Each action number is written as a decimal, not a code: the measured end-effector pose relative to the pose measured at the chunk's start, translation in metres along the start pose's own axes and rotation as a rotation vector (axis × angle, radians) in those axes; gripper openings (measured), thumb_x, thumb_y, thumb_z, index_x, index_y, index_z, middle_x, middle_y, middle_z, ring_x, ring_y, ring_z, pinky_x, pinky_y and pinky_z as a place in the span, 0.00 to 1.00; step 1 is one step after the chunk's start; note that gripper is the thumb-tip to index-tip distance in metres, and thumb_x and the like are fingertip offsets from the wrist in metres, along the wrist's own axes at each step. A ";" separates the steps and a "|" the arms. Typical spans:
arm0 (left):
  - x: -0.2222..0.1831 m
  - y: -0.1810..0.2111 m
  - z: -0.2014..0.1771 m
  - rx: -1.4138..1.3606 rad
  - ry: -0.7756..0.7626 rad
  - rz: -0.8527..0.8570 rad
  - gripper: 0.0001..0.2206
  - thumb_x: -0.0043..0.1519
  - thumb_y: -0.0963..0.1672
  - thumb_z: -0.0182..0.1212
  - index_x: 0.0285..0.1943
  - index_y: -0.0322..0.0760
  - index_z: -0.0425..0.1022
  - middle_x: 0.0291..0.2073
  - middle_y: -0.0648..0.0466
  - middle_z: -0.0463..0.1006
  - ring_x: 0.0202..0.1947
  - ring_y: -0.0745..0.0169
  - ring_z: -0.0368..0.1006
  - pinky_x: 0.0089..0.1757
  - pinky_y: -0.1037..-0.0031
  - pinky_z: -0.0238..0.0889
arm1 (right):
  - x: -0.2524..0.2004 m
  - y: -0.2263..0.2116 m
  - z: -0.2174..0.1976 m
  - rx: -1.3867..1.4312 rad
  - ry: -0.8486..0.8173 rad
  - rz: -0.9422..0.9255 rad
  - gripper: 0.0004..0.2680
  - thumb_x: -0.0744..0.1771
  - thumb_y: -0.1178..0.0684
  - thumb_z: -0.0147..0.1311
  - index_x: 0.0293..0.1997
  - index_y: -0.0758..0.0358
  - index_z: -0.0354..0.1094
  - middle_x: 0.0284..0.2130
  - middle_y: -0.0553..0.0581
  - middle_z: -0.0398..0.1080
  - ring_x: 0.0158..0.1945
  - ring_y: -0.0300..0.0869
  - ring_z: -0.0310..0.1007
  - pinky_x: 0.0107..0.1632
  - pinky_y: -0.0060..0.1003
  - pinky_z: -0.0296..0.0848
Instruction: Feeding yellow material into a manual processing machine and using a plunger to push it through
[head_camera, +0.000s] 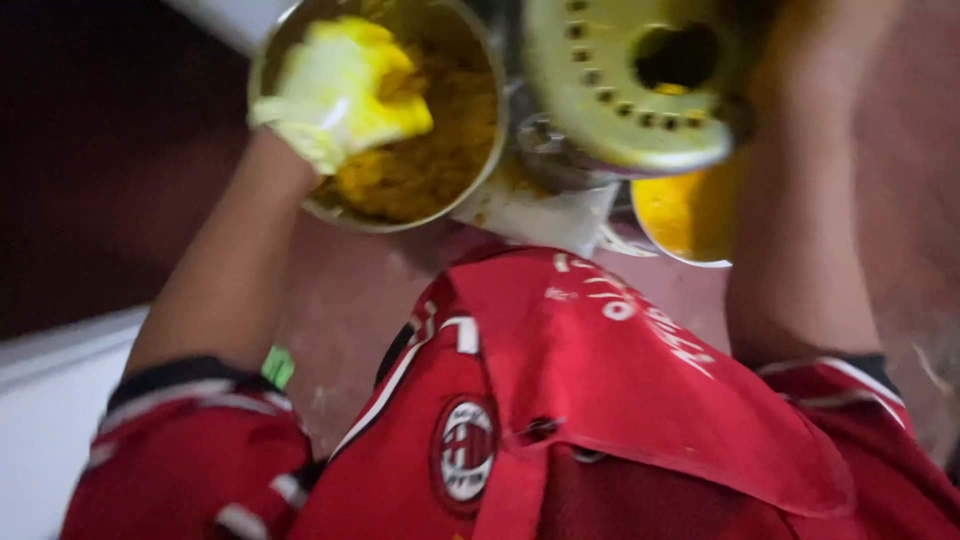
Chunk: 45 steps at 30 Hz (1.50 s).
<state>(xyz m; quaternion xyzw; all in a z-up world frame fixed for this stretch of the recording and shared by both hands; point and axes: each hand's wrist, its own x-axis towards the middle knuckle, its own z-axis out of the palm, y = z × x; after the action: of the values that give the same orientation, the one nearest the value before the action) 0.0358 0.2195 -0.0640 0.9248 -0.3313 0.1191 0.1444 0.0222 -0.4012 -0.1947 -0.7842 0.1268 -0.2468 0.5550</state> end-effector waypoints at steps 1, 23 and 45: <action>-0.015 -0.011 0.019 0.006 -0.249 -0.013 0.21 0.50 0.56 0.66 0.47 0.48 0.71 0.46 0.52 0.67 0.41 0.38 0.59 0.39 0.47 0.54 | -0.012 -0.012 0.026 0.020 -0.013 0.032 0.04 0.65 0.54 0.59 0.35 0.60 0.79 0.32 0.55 0.79 0.36 0.42 0.81 0.41 0.35 0.84; -0.033 -0.025 0.234 0.169 -0.666 -0.052 0.25 0.55 0.36 0.53 0.64 0.43 0.72 0.50 0.42 0.74 0.43 0.33 0.77 0.37 0.48 0.75 | -0.108 -0.273 0.132 0.530 -0.087 0.176 0.13 0.64 0.37 0.57 0.44 0.51 0.69 0.41 0.51 0.70 0.48 0.42 0.75 0.54 0.42 0.81; 0.009 0.002 0.094 0.065 -0.987 -0.222 0.60 0.41 0.63 0.76 0.82 0.53 0.44 0.79 0.44 0.41 0.75 0.28 0.40 0.60 0.20 0.45 | -0.100 -0.246 0.127 0.489 -0.014 0.408 0.21 0.54 0.35 0.58 0.44 0.53 0.79 0.42 0.56 0.80 0.45 0.46 0.81 0.49 0.42 0.84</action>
<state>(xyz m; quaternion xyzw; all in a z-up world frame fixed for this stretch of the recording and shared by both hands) 0.0528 0.1807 -0.1486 0.9044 -0.2561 -0.3381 -0.0467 -0.0144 -0.1652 -0.0235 -0.5877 0.2148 -0.1482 0.7659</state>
